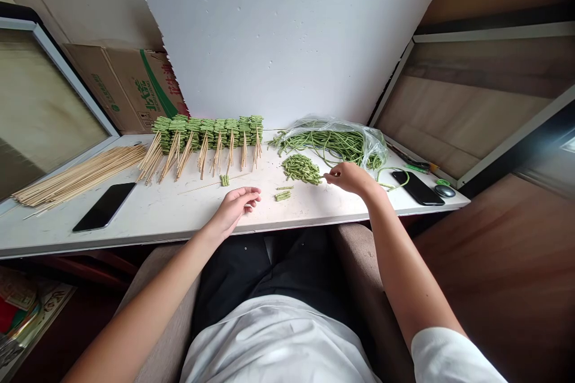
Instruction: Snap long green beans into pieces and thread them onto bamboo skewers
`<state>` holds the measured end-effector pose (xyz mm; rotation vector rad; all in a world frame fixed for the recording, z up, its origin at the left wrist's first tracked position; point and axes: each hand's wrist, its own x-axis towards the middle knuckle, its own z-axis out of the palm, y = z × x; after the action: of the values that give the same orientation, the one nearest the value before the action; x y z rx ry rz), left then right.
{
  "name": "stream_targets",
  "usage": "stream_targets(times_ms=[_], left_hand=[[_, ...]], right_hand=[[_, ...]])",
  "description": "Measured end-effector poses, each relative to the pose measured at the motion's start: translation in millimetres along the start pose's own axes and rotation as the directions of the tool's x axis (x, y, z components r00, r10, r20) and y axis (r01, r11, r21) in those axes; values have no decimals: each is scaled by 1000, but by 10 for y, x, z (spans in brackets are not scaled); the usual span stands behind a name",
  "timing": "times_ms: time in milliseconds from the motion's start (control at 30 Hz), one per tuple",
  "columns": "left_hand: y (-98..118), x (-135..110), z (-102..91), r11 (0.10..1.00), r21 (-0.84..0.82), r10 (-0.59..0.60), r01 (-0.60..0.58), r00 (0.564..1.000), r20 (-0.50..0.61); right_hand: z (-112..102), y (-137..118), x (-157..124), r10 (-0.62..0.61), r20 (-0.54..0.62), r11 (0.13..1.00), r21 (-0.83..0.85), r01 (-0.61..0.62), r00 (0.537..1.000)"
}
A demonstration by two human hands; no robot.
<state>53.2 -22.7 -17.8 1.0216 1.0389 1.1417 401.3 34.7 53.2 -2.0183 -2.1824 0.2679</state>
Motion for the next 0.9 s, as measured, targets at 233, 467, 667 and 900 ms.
stream_targets(times_ms=[233,467,667,900], left_hand=[[38,-28,24,998,55,9,-10,1000,11],[289,-219,155,927,246,285,-284,958,33],[537,-581,320,622,522,585,-583,790,184],[458,-520,230,642,591,506,-489,849,153]], right_hand=[[-121,-256,-168,-204,-220,885,375,276,954],[-183,-821,-489,-259,-519,598,576,557,815],[95,-1313,-761,-380,-415,336,771,541,827],[216,-1156,-520,-456,-279,532,676,510,845]])
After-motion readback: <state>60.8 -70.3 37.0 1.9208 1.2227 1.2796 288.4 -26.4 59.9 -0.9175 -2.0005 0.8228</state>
